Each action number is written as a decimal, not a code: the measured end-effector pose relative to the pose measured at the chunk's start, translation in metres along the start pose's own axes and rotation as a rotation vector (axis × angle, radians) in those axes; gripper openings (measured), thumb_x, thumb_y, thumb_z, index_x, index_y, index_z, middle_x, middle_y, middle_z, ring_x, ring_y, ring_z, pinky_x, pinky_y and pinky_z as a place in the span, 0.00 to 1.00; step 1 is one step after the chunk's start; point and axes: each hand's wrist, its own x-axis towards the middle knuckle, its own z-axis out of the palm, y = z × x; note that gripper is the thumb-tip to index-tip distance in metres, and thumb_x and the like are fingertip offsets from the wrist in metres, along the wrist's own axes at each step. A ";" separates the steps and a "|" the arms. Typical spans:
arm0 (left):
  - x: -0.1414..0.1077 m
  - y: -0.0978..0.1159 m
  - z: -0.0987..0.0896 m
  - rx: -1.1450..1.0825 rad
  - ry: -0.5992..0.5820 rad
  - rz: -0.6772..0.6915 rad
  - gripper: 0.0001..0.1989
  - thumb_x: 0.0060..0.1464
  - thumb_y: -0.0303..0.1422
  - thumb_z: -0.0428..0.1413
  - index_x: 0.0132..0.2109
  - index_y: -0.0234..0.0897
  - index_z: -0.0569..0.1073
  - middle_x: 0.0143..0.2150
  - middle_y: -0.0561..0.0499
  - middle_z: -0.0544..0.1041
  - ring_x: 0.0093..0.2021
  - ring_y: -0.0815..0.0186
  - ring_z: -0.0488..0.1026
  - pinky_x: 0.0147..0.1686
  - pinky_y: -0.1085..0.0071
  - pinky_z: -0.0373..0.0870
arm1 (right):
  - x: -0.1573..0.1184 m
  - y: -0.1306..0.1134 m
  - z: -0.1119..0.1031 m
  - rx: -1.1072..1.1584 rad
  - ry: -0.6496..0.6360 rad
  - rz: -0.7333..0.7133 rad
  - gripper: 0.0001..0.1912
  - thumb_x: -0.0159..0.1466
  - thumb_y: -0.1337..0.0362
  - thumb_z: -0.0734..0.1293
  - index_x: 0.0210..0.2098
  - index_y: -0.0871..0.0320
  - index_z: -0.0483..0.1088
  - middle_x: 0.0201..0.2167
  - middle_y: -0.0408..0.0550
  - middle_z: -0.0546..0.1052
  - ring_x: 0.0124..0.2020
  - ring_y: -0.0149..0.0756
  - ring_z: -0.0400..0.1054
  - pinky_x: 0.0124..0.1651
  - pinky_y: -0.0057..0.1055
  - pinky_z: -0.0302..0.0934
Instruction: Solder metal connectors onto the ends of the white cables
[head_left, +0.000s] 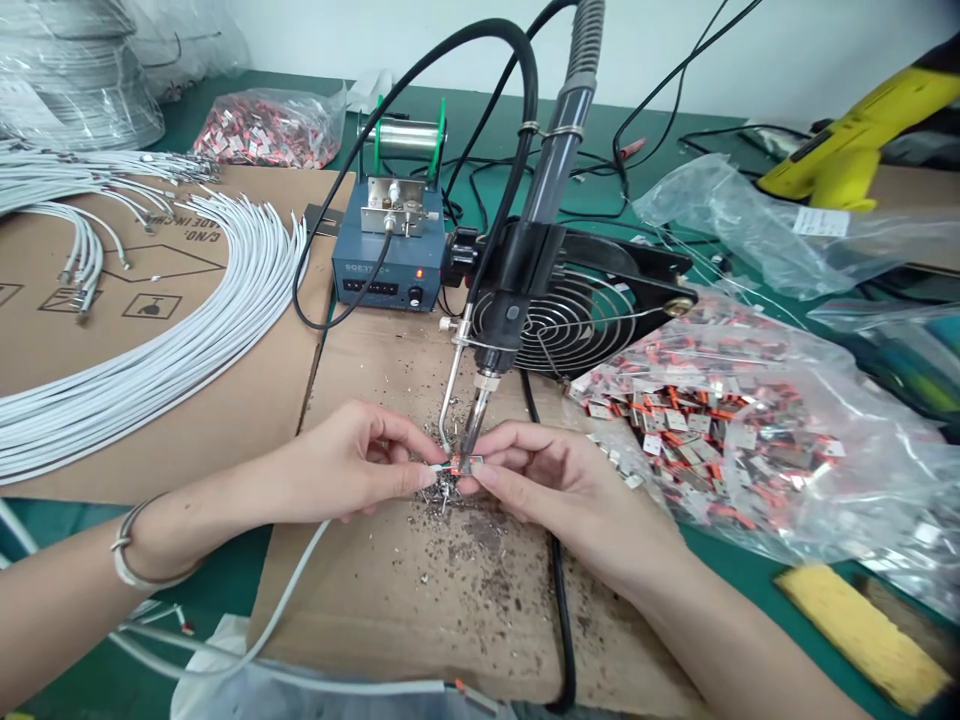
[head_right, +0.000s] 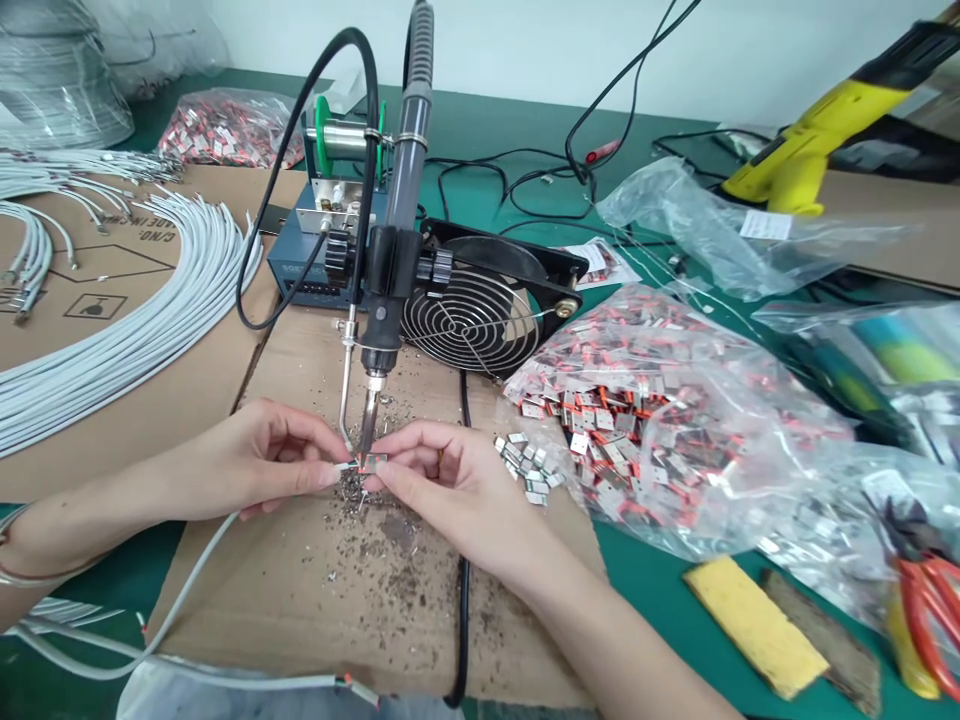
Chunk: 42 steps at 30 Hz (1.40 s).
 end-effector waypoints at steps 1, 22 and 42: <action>0.000 -0.001 0.000 0.001 0.004 0.005 0.12 0.50 0.36 0.56 0.41 0.33 0.72 0.19 0.60 0.60 0.15 0.78 0.57 0.10 0.85 0.55 | 0.000 0.000 0.001 -0.010 0.006 -0.001 0.05 0.54 0.67 0.71 0.31 0.60 0.71 0.24 0.44 0.78 0.22 0.22 0.68 0.22 0.16 0.58; 0.000 0.002 -0.002 -0.039 -0.058 0.018 0.12 0.51 0.36 0.55 0.40 0.33 0.73 0.15 0.60 0.60 0.14 0.78 0.56 0.10 0.85 0.56 | 0.000 0.000 -0.005 0.092 -0.059 0.044 0.05 0.55 0.64 0.72 0.31 0.57 0.75 0.26 0.45 0.78 0.28 0.25 0.72 0.32 0.15 0.64; -0.003 0.004 0.002 0.011 0.019 -0.019 0.14 0.50 0.38 0.56 0.39 0.31 0.73 0.14 0.59 0.61 0.14 0.78 0.57 0.10 0.85 0.57 | 0.000 0.001 -0.004 -0.027 -0.029 0.027 0.07 0.55 0.63 0.72 0.31 0.60 0.72 0.26 0.46 0.78 0.28 0.25 0.72 0.31 0.17 0.64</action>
